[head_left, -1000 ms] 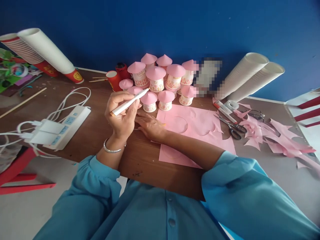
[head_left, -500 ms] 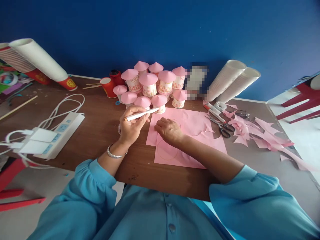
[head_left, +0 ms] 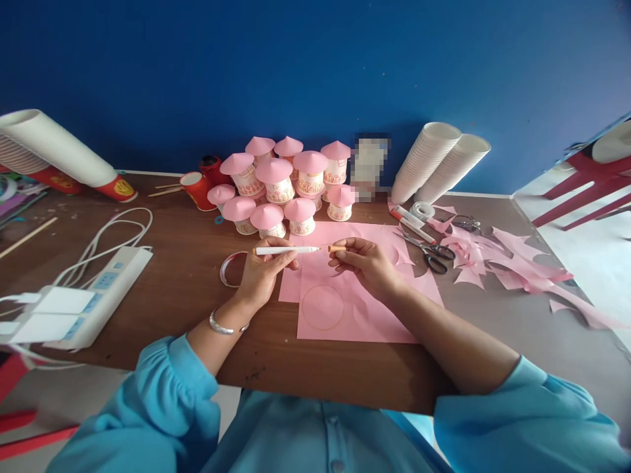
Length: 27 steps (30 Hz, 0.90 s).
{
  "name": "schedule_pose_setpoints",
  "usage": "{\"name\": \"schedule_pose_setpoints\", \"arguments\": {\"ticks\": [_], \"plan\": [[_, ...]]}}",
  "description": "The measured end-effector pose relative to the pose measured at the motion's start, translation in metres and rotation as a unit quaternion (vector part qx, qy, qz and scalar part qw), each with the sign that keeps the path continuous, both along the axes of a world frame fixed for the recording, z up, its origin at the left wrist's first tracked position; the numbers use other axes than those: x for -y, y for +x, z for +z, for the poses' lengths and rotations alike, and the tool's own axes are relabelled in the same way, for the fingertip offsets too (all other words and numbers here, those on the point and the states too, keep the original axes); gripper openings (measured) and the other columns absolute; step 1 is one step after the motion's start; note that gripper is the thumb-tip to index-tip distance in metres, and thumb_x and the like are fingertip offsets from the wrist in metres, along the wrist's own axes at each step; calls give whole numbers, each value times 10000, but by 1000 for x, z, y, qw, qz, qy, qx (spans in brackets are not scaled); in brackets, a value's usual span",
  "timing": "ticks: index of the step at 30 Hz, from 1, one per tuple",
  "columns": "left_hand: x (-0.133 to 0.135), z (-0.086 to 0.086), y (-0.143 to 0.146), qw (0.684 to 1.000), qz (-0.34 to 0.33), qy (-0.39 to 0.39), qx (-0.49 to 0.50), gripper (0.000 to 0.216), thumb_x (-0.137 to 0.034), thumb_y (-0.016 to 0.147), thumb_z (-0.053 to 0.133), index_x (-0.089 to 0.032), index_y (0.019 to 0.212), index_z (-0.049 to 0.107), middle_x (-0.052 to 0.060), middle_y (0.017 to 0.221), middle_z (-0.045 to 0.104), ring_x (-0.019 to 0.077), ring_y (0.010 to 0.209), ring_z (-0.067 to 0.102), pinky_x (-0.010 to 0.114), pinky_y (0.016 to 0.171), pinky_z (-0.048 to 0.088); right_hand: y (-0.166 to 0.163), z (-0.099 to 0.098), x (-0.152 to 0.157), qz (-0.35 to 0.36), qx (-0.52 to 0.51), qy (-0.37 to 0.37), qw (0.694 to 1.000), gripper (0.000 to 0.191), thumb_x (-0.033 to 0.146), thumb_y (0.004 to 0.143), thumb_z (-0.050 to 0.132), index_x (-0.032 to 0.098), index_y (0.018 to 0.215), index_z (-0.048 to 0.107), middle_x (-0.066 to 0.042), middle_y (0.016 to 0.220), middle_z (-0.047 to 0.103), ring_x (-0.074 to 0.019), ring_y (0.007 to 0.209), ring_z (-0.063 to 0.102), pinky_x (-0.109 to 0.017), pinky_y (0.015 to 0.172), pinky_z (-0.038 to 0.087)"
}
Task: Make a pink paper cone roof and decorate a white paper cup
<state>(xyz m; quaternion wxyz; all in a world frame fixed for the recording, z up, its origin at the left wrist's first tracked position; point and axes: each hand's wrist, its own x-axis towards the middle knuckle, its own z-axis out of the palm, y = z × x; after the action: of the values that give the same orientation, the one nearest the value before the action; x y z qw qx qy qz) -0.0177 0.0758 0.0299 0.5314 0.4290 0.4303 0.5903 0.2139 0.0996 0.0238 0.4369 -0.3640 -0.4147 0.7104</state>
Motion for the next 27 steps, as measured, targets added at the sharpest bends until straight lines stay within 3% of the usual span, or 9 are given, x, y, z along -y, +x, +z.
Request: {"name": "schedule_pose_setpoints", "arguments": {"ticks": [4, 15, 21, 27], "plan": [[-2, -4, 0, 1000, 2, 1, 4, 357, -345, 636, 955, -188, 812, 687, -27, 660, 708, 117, 559, 675, 245, 597, 557, -1, -1, 2, 16, -29, -20, 999, 369, 406, 680, 946, 175, 919, 785, -27, 827, 764, -137, 749, 738, -237, 670, 593], [3, -11, -1, 997, -51, 32, -53, 233, -311, 765, 895, -190, 875, 729, 6, 761, 739, 126, 640, 697, 265, 647, 591, -8, -6, 4, 37, -43, -31, 998, 363, 371, 674, 967, 173, 913, 781, -22, 842, 786, -128, 722, 745, -249, 704, 608], [6, -14, 0, 993, -57, 50, -90, 218, -303, 752, 900, -179, 832, 740, 26, 880, 746, 141, 669, 716, 289, 654, 606, -8, -5, 9, 21, 17, 48, 998, 384, 467, 709, 938, 168, 868, 756, -26, 745, 768, -150, 655, 730, -295, 657, 613], [9, -14, 6, 996, -72, -7, -43, 210, -320, 777, 886, -187, 853, 743, 6, 680, 730, 145, 631, 694, 278, 651, 571, -11, -1, 18, -40, 109, 164, 980, 372, 531, 765, 879, 197, 857, 742, -31, 774, 767, -170, 649, 734, -324, 636, 626]]}}
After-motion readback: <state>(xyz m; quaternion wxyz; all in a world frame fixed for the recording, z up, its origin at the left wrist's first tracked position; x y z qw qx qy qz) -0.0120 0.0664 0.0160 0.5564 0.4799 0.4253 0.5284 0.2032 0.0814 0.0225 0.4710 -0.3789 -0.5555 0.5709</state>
